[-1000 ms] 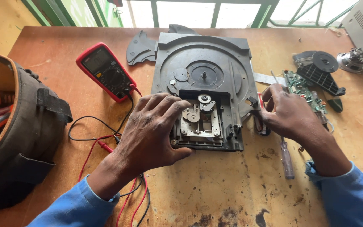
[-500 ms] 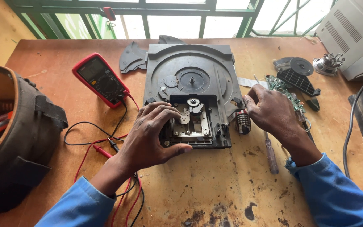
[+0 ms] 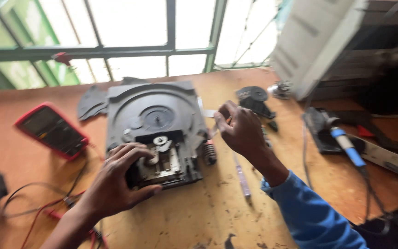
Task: The person disassembles a CD player mechanism on a workbench, using a screwdriver to remove screws and separate components. They then use a leaf blower to clean dust from the internal parts and a brush to wipe the surface. Finally, they reassemble the mechanism by placing parts back and securing them with screws.
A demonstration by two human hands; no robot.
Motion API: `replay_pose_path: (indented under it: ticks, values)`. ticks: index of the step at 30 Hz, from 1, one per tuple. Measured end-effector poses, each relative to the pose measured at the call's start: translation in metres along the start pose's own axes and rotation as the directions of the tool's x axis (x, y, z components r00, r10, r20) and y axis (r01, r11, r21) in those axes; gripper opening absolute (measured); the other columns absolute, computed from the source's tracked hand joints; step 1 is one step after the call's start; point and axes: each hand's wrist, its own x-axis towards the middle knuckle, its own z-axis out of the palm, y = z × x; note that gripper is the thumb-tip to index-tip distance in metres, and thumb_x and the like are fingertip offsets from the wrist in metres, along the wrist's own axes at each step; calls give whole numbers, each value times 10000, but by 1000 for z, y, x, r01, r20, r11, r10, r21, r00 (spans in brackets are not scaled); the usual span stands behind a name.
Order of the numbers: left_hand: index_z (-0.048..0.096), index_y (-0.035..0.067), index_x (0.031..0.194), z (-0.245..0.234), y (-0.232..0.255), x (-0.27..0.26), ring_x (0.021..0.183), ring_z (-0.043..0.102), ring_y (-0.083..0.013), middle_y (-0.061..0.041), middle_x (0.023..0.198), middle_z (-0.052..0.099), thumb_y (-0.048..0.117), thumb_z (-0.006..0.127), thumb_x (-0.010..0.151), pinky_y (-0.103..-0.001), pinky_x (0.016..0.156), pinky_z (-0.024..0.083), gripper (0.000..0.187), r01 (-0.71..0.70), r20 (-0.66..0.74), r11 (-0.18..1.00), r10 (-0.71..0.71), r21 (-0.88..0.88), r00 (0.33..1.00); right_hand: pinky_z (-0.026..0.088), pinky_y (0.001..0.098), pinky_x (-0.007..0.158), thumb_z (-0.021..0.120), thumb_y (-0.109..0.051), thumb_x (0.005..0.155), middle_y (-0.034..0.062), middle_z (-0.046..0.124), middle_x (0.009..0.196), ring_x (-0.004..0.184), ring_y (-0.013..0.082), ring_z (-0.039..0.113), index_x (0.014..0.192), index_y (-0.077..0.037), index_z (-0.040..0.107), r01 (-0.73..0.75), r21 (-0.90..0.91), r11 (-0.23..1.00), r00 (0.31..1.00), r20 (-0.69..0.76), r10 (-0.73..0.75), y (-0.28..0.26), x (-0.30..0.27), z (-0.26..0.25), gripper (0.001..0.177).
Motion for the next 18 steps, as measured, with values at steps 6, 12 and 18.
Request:
replay_pose_path:
  ticks: [6, 12, 18]
  values:
    - [705, 175, 1123, 11, 55, 61, 1205, 607, -259, -32, 1250, 700, 551, 855, 728, -423, 995, 477, 566, -29, 132, 997, 19, 71, 991, 486, 422, 656, 598, -349, 946, 26, 739, 794, 745, 236, 689, 796, -126, 649, -3, 194, 981, 991, -127, 29, 26, 20, -57, 274]
    - [367, 195, 1559, 79, 101, 157, 1242, 606, -296, -99, 1307, 672, 505, 793, 807, -476, 979, 504, 919, -89, 381, 996, 91, -24, 920, 392, 240, 432, 631, -294, 993, -23, 654, 611, 454, 59, 555, 768, -162, 665, -36, 507, 861, 879, -394, 269, 118, 101, -173, 263]
    - [335, 118, 1557, 131, 146, 225, 1317, 571, -327, -171, 1445, 600, 373, 816, 822, -489, 1058, 460, 915, -175, 345, 973, 218, -152, 913, 288, 238, 387, 718, -217, 995, -55, 533, 571, 428, 57, 473, 652, -179, 483, 36, 740, 672, 592, -558, 582, 228, 187, -263, 418]
